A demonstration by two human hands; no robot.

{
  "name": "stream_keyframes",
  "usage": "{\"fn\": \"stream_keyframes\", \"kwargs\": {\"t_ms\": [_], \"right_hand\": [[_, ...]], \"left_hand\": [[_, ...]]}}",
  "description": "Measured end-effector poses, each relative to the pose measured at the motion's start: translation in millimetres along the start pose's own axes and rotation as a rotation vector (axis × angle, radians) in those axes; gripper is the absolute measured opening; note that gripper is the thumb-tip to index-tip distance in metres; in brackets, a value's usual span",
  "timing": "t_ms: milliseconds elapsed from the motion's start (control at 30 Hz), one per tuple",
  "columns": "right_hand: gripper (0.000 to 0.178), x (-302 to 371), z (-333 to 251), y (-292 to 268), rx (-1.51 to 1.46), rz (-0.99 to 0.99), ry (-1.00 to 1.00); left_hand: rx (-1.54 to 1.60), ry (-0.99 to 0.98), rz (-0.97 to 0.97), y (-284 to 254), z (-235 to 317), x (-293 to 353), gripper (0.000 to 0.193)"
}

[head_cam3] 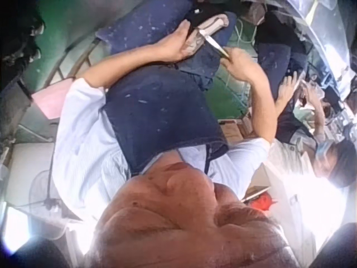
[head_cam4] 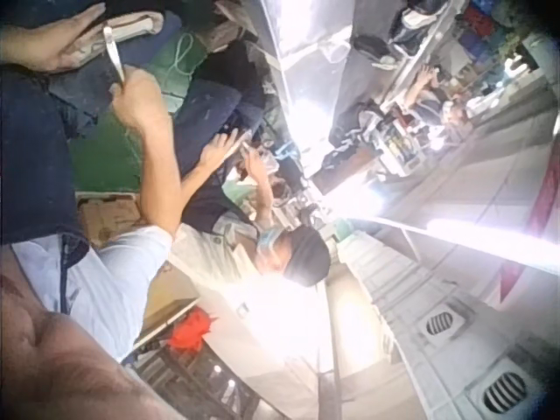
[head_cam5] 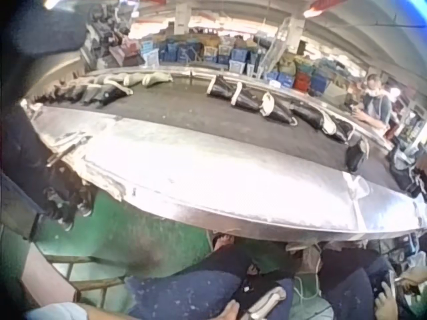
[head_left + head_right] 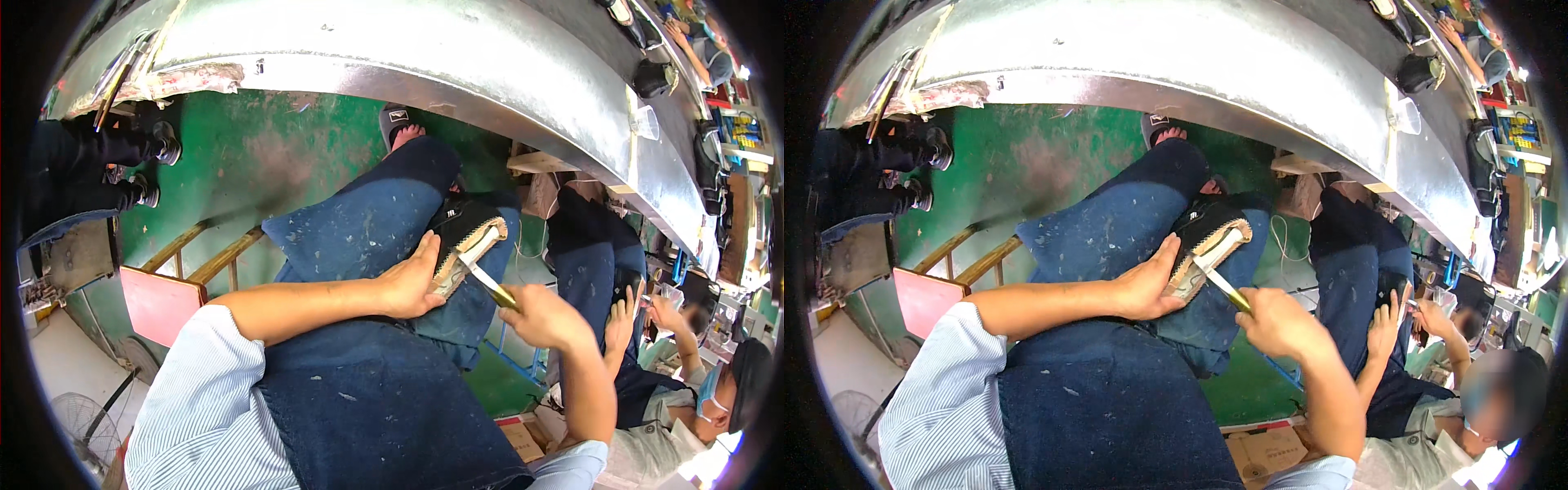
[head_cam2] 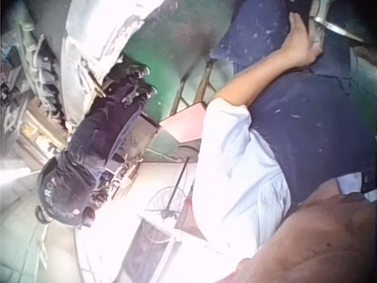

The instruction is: The person is lasting shoes by manually pulling and securing the upper over the last using lasting pincers.

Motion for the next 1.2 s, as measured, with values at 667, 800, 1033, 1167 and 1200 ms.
{"fn": "stream_keyframes", "kwargs": {"t_ms": [667,800,1033,1167,1200], "right_hand": [[0.020,-35.0,29.2,70.5,-0.095,0.477,-0.155],[0.017,-49.8,32.4,104.5,-0.208,0.737,-0.224],[0.029,-39.9,23.8,147.2,-0.463,0.893,-0.133],[0.046,-33.8,53.0,131.7,-0.727,0.348,-0.078],[0.046,-23.7,47.7,117.5,-0.453,0.625,-0.195]], "left_hand": [[0.103,0.182,0.072,1.6,-27.5,0.6,0.094],[1.161,-0.070,0.178,-0.7,-7.6,-26.2,0.067],[0.158,-0.186,0.429,11.0,5.3,-38.9,0.051],[0.074,-0.045,0.525,18.7,-7.2,-36.5,0.051],[0.100,-0.046,0.509,20.0,-6.1,-35.4,0.049]]}}
Point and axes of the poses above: each hand's wrist, its own x-axis away from the middle knuckle, its own y-axis out of the palm, z = x × y, the point moved 2 cm from there along -x, towards the middle knuckle, and after that the axes turned 5 degrees about y, right-handed, at the moved point
